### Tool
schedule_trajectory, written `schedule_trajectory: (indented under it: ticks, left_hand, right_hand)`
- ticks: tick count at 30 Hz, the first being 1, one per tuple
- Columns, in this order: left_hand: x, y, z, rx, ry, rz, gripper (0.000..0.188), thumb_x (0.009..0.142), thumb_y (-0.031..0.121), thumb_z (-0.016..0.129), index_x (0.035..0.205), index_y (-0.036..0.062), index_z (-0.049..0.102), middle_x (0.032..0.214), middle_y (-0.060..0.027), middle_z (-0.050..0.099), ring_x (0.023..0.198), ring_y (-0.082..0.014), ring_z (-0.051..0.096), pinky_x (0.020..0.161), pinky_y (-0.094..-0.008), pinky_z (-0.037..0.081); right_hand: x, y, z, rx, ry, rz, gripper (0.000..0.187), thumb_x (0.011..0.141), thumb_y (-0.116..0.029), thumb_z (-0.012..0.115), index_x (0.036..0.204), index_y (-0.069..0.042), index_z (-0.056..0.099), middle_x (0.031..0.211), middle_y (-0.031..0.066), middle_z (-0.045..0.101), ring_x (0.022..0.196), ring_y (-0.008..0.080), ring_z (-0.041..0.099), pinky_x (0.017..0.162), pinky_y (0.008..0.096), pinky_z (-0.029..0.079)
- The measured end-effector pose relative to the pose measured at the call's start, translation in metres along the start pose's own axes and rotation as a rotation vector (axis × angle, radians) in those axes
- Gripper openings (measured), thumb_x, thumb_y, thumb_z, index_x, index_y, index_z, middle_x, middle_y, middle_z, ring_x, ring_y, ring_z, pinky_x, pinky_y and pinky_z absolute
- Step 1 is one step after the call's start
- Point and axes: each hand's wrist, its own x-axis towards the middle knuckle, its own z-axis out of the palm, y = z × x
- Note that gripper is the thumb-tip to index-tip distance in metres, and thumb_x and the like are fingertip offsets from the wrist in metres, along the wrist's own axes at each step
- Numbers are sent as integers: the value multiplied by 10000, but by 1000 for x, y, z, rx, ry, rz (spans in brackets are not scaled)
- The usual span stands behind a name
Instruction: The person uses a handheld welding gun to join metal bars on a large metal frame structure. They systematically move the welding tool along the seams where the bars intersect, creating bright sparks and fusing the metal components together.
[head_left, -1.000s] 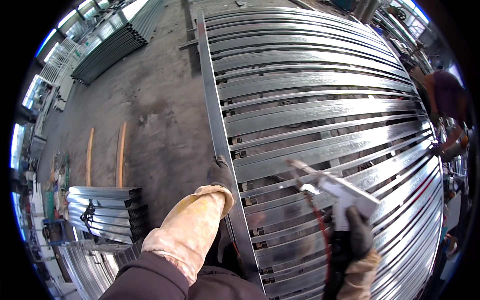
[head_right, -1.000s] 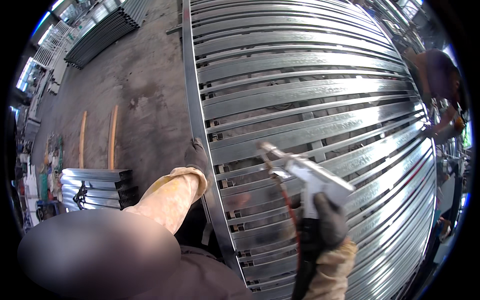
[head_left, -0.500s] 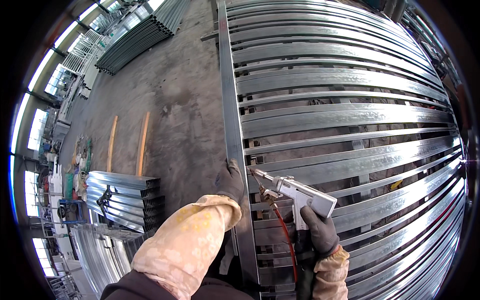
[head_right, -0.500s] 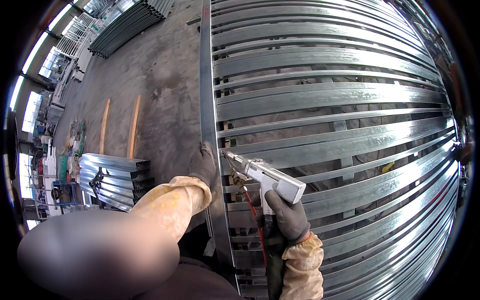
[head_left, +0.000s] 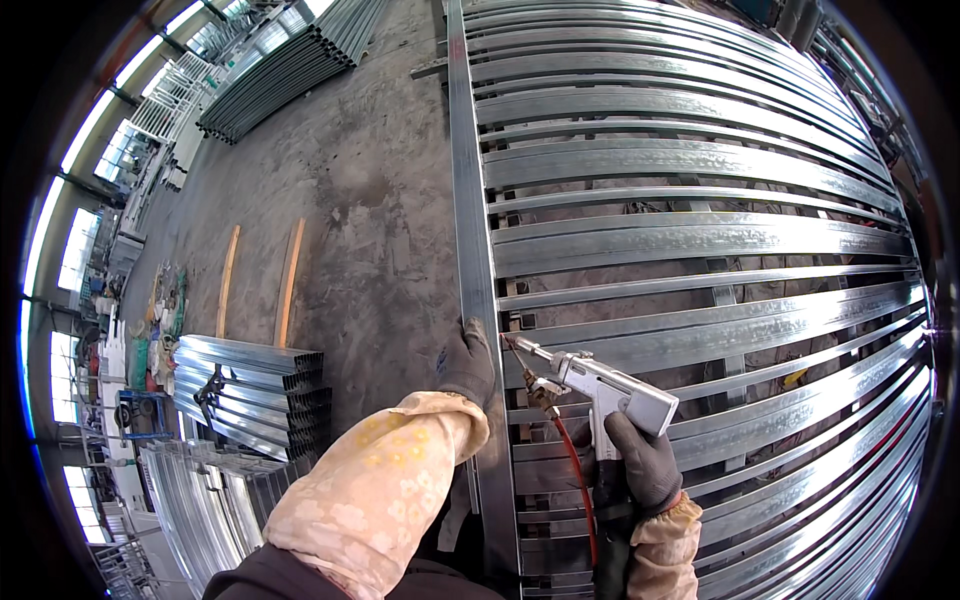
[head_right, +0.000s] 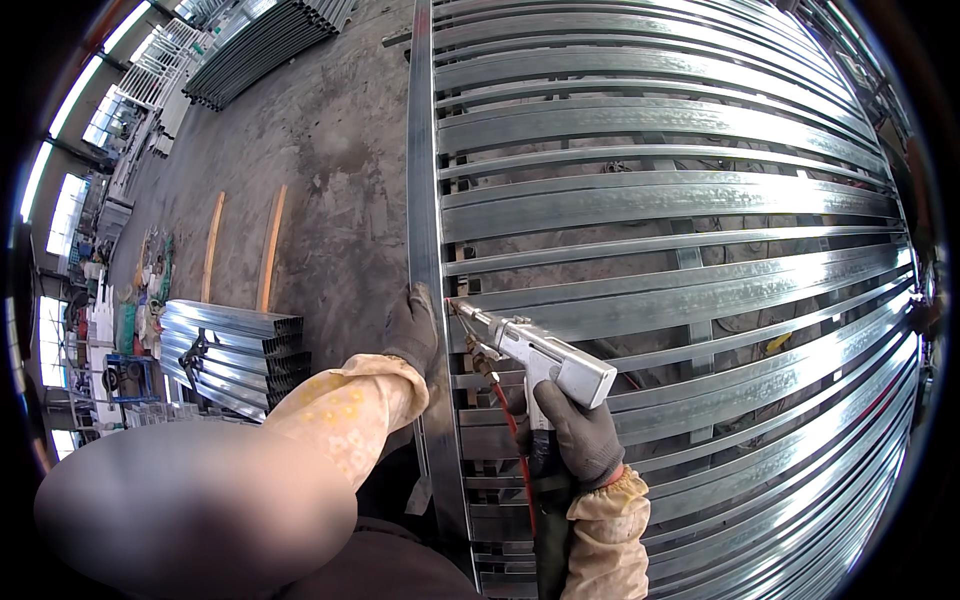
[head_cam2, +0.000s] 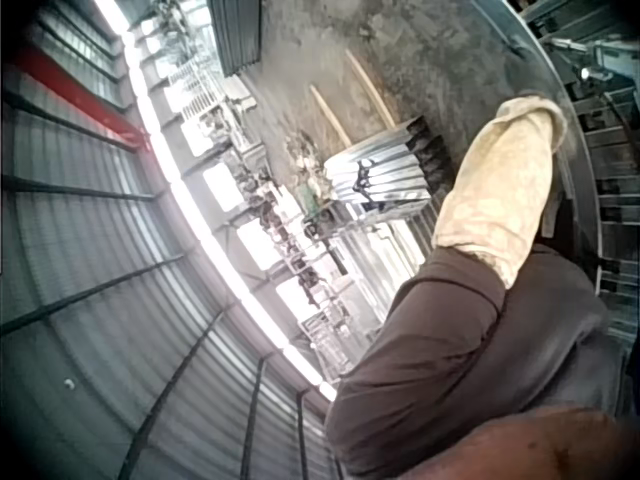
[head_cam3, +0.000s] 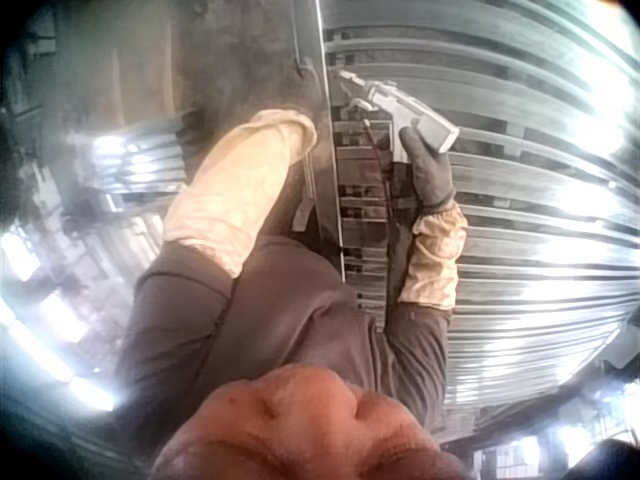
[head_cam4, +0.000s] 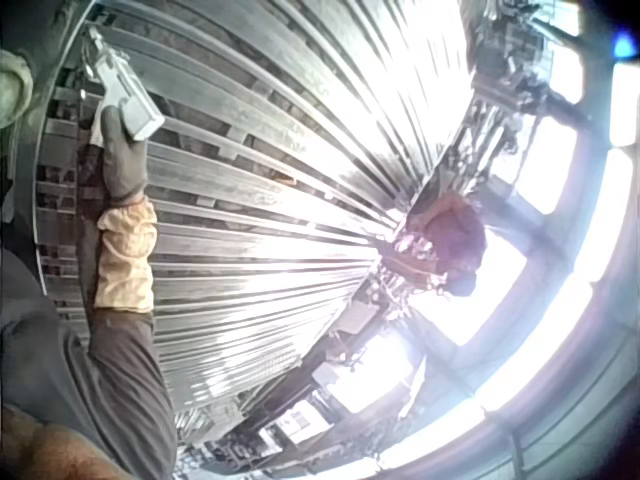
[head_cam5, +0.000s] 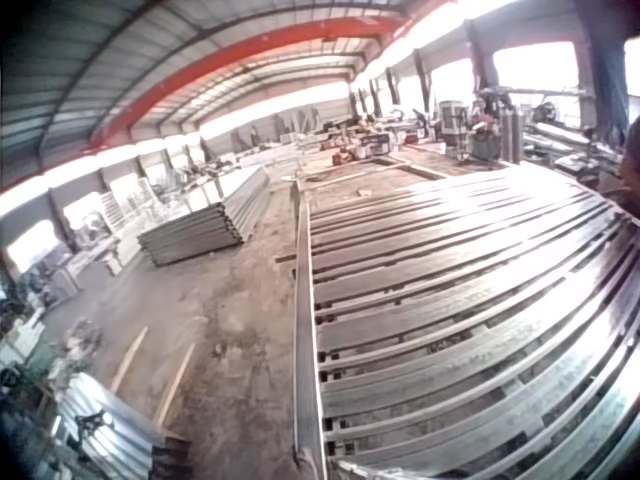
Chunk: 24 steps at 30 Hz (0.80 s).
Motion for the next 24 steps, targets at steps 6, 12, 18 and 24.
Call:
schedule_trajectory:
  ticks: [6, 12, 18, 24]
  left_hand:
    - [5, -8, 3, 19, 15, 69, 529, 1020, 455, 335, 1237, 44, 588, 1153, -277, 641, 1100, -478, 579, 936, -524, 457]
    - [3, -6, 2, 55, 34, 55, 514, 1020, 449, 346, 1215, 38, 586, 1155, -272, 639, 1088, -480, 582, 929, -525, 460]
    - [4, -7, 8, -13, 10, 55, 504, 1025, 438, 348, 1242, 40, 569, 1209, -269, 618, 1133, -472, 564, 953, -521, 452]
    - [3, -5, 3, -11, 5, 40, 522, 1025, 444, 346, 1275, 37, 556, 1223, -269, 614, 1153, -466, 557, 981, -513, 437]
  right_hand:
    - [1, 1, 1, -13, 8, 11, 271, 985, -232, 575, 1082, 21, 600, 819, 93, 672, 614, 156, 649, 544, 289, 527]
    - [2, -4, 5, -15, -1, 19, 259, 981, -219, 570, 1079, 20, 597, 808, 92, 667, 609, 158, 648, 543, 290, 528]
    - [2, -2, 3, -41, 3, 1, 265, 974, -221, 578, 1096, 14, 587, 808, 90, 664, 615, 157, 650, 545, 289, 530]
    - [2, -3, 3, -42, -18, 10, 269, 971, -223, 586, 1104, 11, 586, 818, 89, 664, 626, 155, 652, 552, 291, 532]
